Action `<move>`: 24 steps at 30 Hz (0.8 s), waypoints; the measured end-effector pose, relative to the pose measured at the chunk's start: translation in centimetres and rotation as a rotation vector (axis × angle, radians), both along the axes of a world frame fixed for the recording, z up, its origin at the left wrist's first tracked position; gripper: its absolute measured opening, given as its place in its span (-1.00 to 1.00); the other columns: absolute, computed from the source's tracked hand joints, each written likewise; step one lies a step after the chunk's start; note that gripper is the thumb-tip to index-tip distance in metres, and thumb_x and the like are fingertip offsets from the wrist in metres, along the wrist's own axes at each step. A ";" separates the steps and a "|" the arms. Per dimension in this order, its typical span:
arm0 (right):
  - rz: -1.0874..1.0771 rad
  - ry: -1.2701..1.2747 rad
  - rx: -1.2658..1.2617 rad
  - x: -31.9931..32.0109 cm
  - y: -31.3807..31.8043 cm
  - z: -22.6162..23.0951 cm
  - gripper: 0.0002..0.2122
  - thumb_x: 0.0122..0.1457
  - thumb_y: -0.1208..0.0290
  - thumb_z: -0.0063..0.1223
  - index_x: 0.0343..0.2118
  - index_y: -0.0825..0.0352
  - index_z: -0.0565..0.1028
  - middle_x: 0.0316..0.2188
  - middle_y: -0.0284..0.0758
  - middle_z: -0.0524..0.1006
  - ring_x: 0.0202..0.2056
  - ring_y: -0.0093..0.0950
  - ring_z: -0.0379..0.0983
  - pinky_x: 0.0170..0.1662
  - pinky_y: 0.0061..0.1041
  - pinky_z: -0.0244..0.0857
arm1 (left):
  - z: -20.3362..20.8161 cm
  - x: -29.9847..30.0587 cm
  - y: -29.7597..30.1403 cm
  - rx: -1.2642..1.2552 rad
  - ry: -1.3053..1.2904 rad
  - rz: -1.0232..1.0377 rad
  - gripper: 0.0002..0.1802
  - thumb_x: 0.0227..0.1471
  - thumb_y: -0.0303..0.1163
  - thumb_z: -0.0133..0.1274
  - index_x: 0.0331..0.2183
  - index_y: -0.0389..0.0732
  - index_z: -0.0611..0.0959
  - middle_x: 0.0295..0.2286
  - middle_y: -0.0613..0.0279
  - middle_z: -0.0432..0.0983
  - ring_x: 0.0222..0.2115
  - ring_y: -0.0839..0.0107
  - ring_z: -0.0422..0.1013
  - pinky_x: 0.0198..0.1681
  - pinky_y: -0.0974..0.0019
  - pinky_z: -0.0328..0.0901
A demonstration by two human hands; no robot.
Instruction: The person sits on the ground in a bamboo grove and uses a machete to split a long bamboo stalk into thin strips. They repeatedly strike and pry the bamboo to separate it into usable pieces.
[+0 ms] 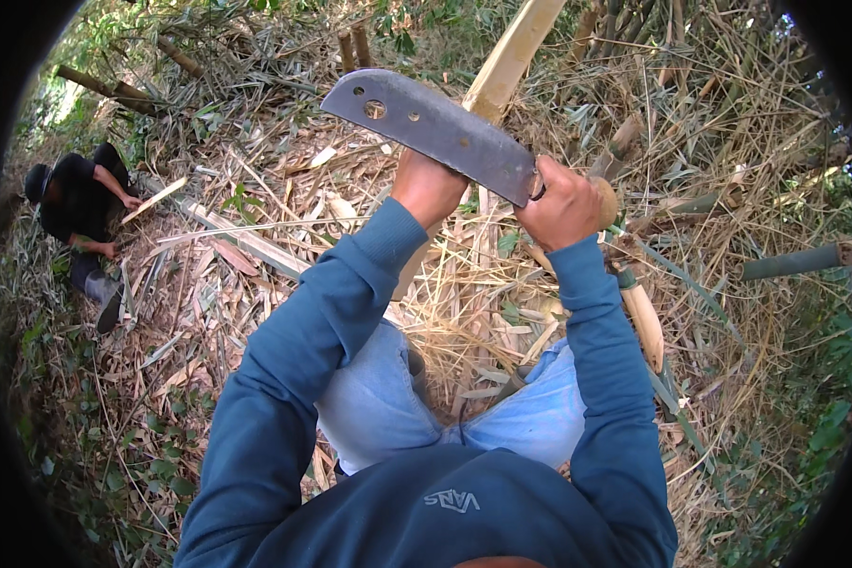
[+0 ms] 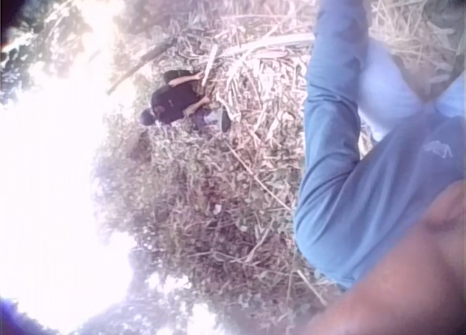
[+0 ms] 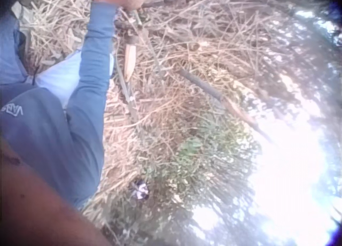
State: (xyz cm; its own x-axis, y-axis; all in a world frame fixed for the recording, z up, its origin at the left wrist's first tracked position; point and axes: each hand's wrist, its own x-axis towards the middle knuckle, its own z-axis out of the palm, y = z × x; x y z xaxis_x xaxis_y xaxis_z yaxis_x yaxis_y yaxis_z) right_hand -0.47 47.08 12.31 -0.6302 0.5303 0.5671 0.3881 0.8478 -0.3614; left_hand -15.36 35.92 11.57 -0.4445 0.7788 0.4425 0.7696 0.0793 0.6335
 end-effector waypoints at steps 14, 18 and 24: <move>-0.003 -0.047 0.014 -0.4 0.8 0.3 -0.58 -0.08 -0.02 0.18 -0.64 0.31 0.39 -0.64 -0.21 0.48 -0.58 -0.17 0.46 -0.51 -0.19 0.27 | 0.6 -0.1 0.1 -0.003 -0.021 0.041 -0.83 -0.13 -0.50 0.05 -0.39 -0.31 0.62 -0.42 -0.08 0.54 -0.32 -0.08 0.44 -0.26 0.05 0.32; 0.017 -0.053 0.023 -0.3 1.4 0.7 -0.60 -0.10 0.02 0.20 -0.63 0.30 0.39 -0.64 -0.20 0.48 -0.57 -0.17 0.46 -0.50 -0.20 0.28 | 0.4 0.3 -0.1 0.101 -0.038 0.060 -0.82 -0.15 -0.52 0.05 -0.39 -0.31 0.62 -0.42 -0.09 0.54 -0.33 -0.10 0.43 -0.25 0.04 0.32; 0.018 -0.028 0.029 -0.4 0.4 0.5 -0.61 -0.07 0.03 0.18 -0.62 0.31 0.40 -0.64 -0.19 0.47 -0.57 -0.16 0.46 -0.50 -0.19 0.28 | 0.5 0.2 0.3 0.083 -0.029 0.069 -0.83 -0.16 -0.55 0.04 -0.40 -0.31 0.62 -0.40 -0.13 0.53 -0.33 -0.11 0.43 -0.26 0.04 0.33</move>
